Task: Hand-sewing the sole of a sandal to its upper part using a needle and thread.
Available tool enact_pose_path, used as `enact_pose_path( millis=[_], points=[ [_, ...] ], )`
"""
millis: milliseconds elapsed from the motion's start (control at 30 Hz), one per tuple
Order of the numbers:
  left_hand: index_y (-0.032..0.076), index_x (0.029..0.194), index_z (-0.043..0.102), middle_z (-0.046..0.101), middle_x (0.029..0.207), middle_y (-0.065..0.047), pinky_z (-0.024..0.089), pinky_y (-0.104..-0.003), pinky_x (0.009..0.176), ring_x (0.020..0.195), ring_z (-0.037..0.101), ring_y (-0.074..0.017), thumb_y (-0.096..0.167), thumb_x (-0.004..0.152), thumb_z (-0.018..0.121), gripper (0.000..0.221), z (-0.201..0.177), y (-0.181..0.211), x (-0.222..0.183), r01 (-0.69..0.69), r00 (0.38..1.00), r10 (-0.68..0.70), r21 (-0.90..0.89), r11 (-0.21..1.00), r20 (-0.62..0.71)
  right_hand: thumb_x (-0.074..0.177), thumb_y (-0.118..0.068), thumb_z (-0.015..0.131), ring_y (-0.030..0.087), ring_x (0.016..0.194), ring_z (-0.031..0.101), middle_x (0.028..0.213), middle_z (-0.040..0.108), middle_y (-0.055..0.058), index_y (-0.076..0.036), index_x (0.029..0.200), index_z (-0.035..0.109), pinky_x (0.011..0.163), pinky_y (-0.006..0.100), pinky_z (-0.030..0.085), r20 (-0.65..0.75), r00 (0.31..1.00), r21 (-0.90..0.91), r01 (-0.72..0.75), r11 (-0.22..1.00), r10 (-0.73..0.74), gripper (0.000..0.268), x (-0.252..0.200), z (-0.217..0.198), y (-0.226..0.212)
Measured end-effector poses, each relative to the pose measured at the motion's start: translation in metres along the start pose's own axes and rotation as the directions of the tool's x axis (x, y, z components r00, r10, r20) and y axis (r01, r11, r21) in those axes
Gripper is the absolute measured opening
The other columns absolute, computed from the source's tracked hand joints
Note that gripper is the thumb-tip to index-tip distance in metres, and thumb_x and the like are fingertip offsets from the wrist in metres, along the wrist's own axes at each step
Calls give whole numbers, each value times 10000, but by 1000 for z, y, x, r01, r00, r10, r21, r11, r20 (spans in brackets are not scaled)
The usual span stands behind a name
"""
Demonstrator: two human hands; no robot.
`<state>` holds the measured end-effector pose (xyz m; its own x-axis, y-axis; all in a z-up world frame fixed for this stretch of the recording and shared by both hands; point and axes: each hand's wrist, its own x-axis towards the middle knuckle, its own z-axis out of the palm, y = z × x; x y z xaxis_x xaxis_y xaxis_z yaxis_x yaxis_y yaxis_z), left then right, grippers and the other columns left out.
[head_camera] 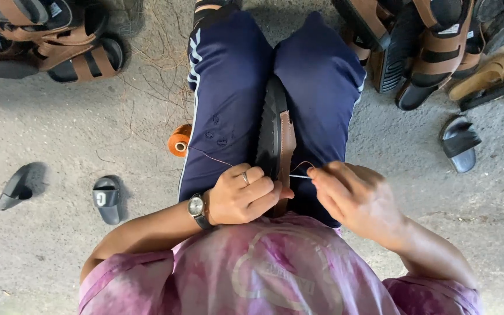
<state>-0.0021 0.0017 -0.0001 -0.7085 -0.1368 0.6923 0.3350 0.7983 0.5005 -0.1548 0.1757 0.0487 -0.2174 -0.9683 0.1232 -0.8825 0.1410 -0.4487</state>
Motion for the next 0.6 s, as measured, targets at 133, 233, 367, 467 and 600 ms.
enact_pose_path(
  millis=[133, 233, 367, 467, 600],
  points=[
    [61, 684, 617, 436, 671, -55, 394, -273, 469, 541, 430, -180, -35, 875, 701, 230, -1, 2, -3, -7, 1000, 7, 36, 999, -4, 903, -58, 537, 130, 476, 483, 711, 472, 2, -147, 1047, 691, 464, 266, 488, 51, 991, -246, 135, 960, -126, 228, 15, -2, -7],
    [64, 650, 583, 431, 671, -62, 407, -276, 474, 547, 428, -187, -59, 852, 710, 268, -3, 4, 0, -8, 1000, 8, 38, 999, 18, 926, -87, 533, 128, 500, 482, 748, 486, 18, -134, 1020, 687, 471, 265, 467, 64, 989, -312, 149, 938, -136, 186, 15, -6, -9],
    [58, 655, 582, 445, 672, -71, 404, -277, 474, 543, 439, -197, -58, 847, 724, 265, -4, 5, 3, -9, 1000, 8, 47, 999, 10, 911, -95, 520, 134, 501, 471, 740, 458, 13, -154, 1086, 690, 467, 266, 458, 93, 986, -345, 164, 924, -141, 251, 12, -4, -5],
    [50, 667, 595, 449, 677, -78, 404, -280, 471, 547, 436, -199, -55, 839, 732, 244, -5, 5, 1, -17, 999, 15, 67, 998, 32, 910, -66, 514, 128, 462, 490, 698, 454, 0, -144, 1069, 687, 449, 253, 474, 81, 989, -208, 136, 969, -122, 247, 9, 3, -2],
    [51, 731, 668, 480, 668, -59, 401, -273, 476, 535, 449, -180, 18, 864, 756, 163, -4, 4, -5, -8, 1000, 7, 75, 997, 20, 961, -110, 533, 191, 540, 624, 719, 635, 78, -59, 1046, 687, 510, 293, 551, 86, 974, 683, -210, 699, 208, 183, -9, 1, 2]
  ],
)
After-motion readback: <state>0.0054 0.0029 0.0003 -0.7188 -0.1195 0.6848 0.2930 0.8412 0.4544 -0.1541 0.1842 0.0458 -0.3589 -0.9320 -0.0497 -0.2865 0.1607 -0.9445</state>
